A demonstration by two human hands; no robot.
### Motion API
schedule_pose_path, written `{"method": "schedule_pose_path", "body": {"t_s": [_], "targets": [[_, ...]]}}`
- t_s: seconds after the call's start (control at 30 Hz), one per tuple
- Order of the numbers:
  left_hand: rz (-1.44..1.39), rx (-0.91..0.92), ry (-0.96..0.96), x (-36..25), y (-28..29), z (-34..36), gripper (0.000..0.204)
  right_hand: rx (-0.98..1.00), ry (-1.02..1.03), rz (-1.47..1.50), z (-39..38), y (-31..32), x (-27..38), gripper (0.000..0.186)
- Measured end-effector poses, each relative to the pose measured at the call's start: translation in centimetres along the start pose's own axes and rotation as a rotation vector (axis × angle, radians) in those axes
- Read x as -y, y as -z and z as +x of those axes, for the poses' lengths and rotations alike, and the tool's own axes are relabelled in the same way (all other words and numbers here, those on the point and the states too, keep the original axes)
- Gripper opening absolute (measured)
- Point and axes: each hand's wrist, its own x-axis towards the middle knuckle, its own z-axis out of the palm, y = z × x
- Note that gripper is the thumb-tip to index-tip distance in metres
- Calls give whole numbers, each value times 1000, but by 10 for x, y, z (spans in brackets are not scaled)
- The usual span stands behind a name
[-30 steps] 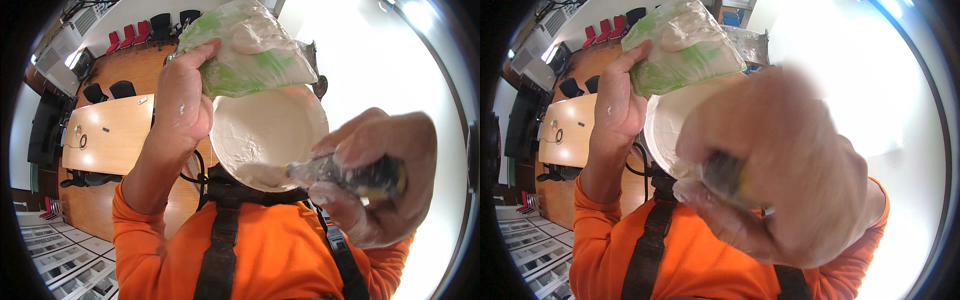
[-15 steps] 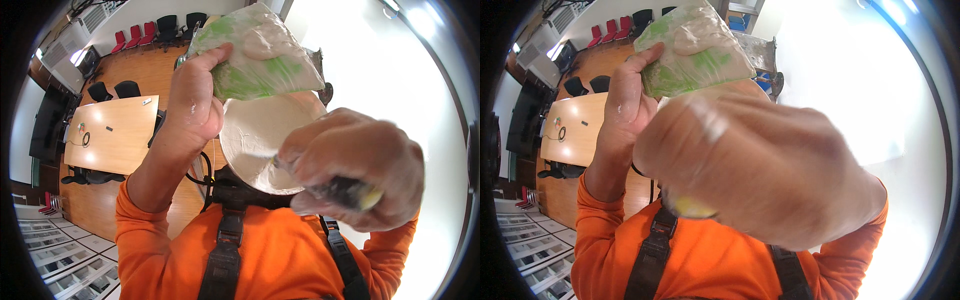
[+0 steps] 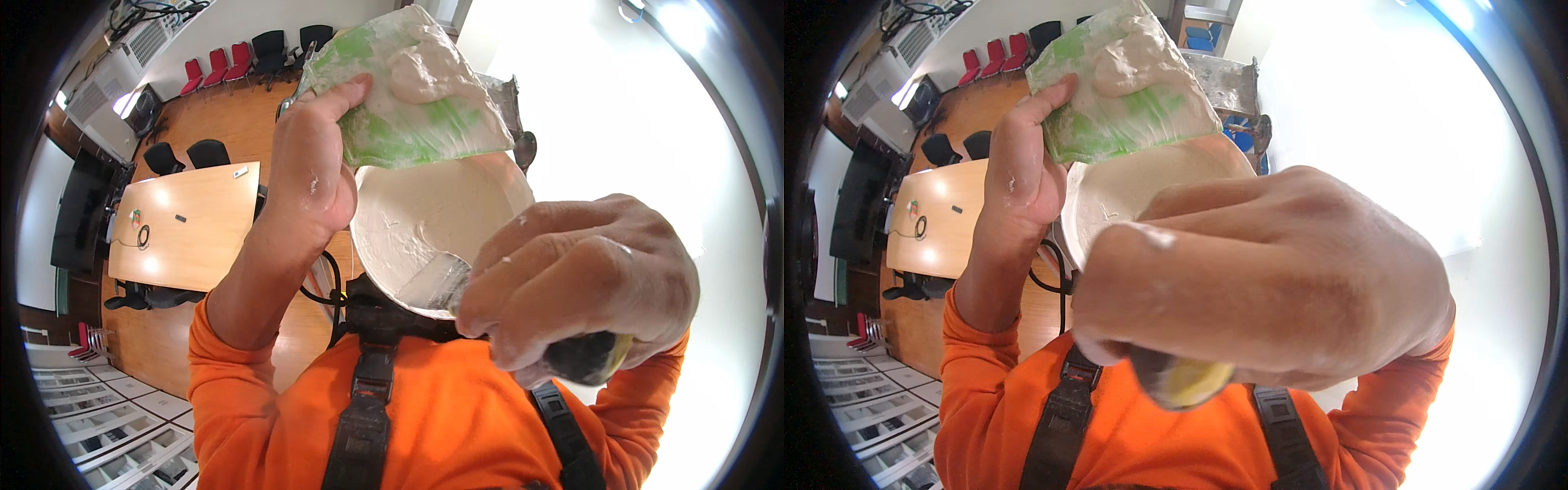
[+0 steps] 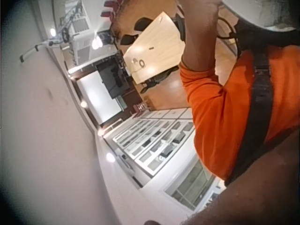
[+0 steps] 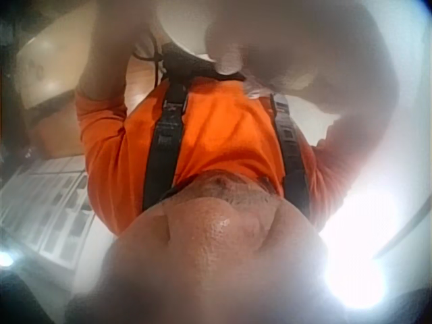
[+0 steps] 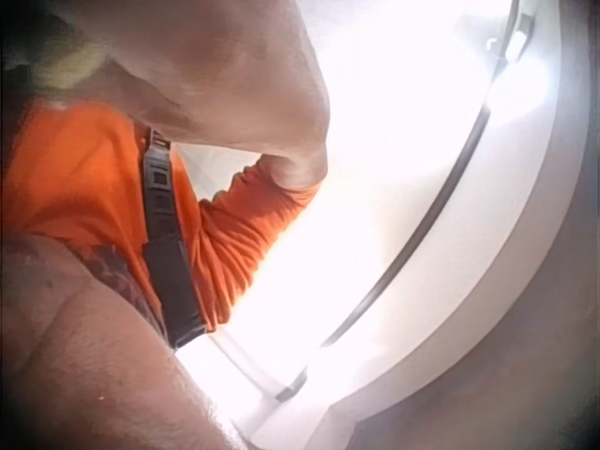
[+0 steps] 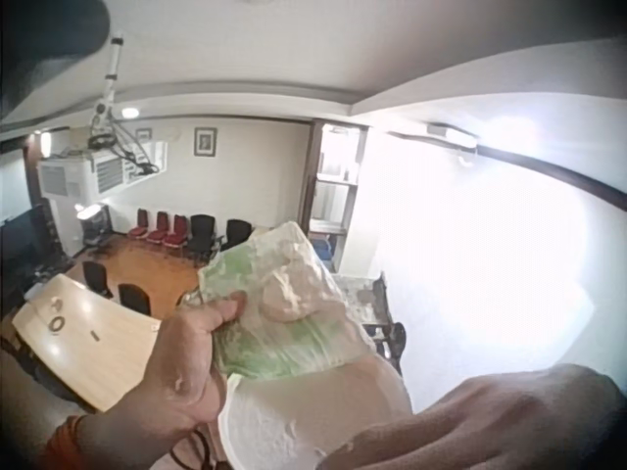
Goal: The person stands on a ladder and applies plaster to the ceiling using a trowel and a hawk. They repeatedly scoop plaster from a bucket, spread it onto the hawk, and smooth it onto the ceiling surface.
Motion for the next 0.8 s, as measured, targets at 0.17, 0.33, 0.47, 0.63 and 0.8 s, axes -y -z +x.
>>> {"method": "schedule_pose_path", "body": {"t_s": [0.17, 0.33, 0.47, 0.63, 0.8], "targets": [[19, 4, -10, 1, -1, -1, 29, 177, -52, 178, -13, 31, -6, 26], [-21, 41, -21, 1, 2, -1, 26, -92, -273, 268, -22, 41, -19, 33], [-21, 41, -4, 0, 1, -1, 27, -290, -413, 265, -34, 43, -36, 32], [-9, 35, 2, -2, 1, -2, 27, -334, -674, 188, -27, 47, -31, 27], [-12, 38, -15, 1, 3, 1, 26, -415, -749, 213, -24, 34, -31, 26]]}}
